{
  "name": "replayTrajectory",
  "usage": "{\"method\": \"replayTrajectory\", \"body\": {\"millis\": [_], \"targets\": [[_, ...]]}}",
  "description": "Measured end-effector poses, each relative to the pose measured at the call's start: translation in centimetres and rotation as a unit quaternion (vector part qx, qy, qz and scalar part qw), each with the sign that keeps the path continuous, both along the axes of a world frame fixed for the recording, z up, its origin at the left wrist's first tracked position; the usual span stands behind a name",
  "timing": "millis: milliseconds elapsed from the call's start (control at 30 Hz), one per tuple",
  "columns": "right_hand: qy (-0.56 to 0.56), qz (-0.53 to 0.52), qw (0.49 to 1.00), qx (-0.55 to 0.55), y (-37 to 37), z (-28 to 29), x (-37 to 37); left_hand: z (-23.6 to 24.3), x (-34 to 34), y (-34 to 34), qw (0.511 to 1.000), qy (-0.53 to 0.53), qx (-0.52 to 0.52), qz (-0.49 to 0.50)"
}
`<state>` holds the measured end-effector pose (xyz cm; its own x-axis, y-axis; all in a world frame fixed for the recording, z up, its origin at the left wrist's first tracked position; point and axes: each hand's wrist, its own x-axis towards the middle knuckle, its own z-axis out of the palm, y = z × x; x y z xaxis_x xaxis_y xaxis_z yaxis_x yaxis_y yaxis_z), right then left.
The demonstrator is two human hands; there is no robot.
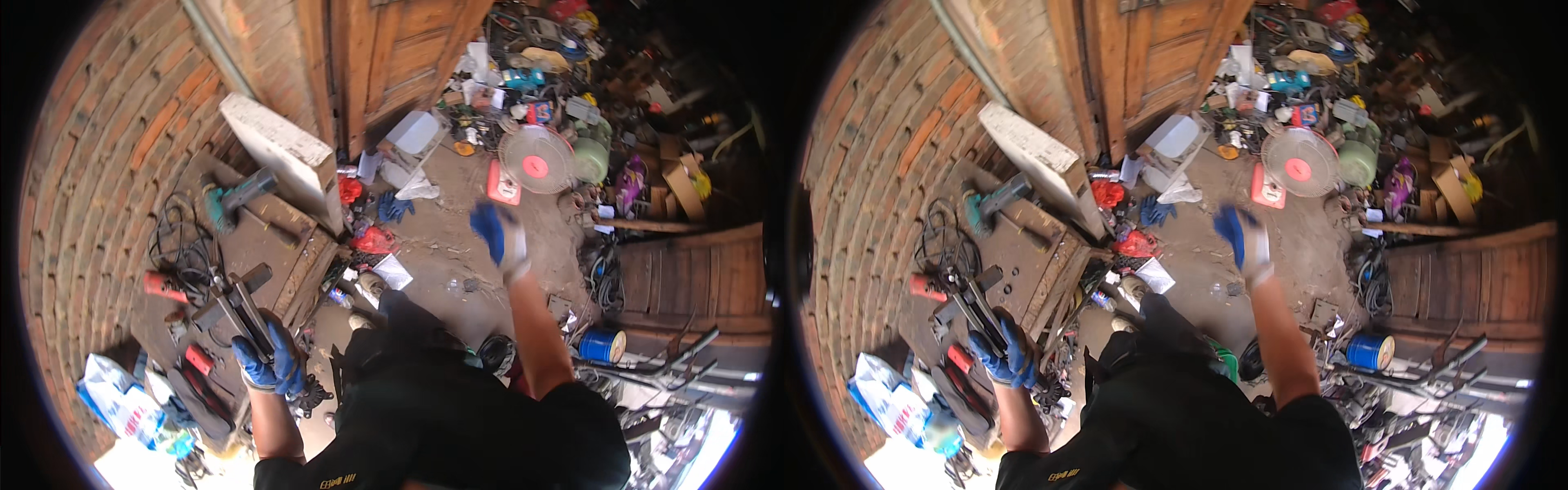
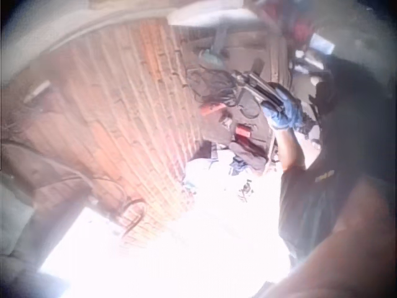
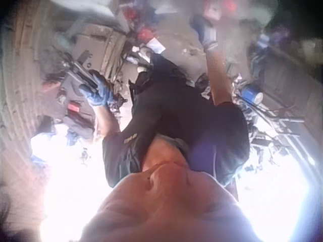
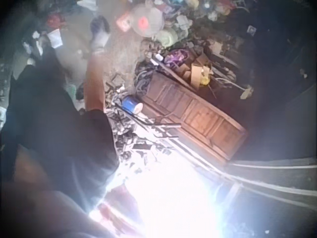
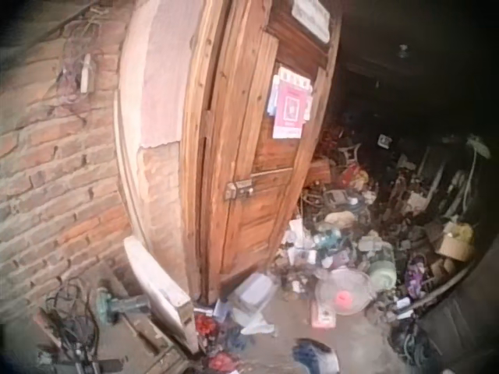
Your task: The person disassembles a red power tool on a workbench, removing the casing and internal components. They then inspect a cylindrical motor part and use a metal file to smooth the edges of a metal rod.
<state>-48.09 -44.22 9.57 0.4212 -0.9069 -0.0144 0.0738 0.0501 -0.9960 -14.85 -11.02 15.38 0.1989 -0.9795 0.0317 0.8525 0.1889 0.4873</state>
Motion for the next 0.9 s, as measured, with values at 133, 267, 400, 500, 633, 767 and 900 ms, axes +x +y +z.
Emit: {"method": "replayTrajectory", "body": {"millis": [133, 267, 400, 500, 633, 767, 900], "targets": [[0.374, -0.199, 0.878, 0.223, 21.3, -19.3, -23.3, -1.2, 0.8, -0.8, 0.999, -0.018, 0.004, -0.042], [0.457, -0.251, 0.719, 0.459, 40.9, -24.0, -34.5, -3.7, 1.2, -2.6, 0.998, 0.004, 0.013, -0.058], [0.367, -0.303, 0.699, 0.534, 43.7, -23.7, -32.8, -2.4, -0.4, -5.6, 0.996, -0.02, 0.048, -0.075], [0.295, -0.327, 0.78, 0.445, 38.9, -25.7, -32.6, -2.8, -2.0, -6.8, 0.994, -0.009, 0.094, -0.054], [0.25, -0.285, 0.86, 0.343, 26.3, -24.5, -27.0, -1.5, -4.1, -6.5, 0.944, -0.262, 0.2, 0.024], [0.223, -0.152, 0.886, 0.376, 15.5, -26.2, -28.4, -0.6, -7.7, -7.1, 0.955, -0.208, 0.21, 0.036], [0.309, 0.054, 0.914, 0.257, 3.4, -25.5, -26.0, -0.4, -11.6, -4.5, 0.952, -0.205, 0.192, 0.124]]}}
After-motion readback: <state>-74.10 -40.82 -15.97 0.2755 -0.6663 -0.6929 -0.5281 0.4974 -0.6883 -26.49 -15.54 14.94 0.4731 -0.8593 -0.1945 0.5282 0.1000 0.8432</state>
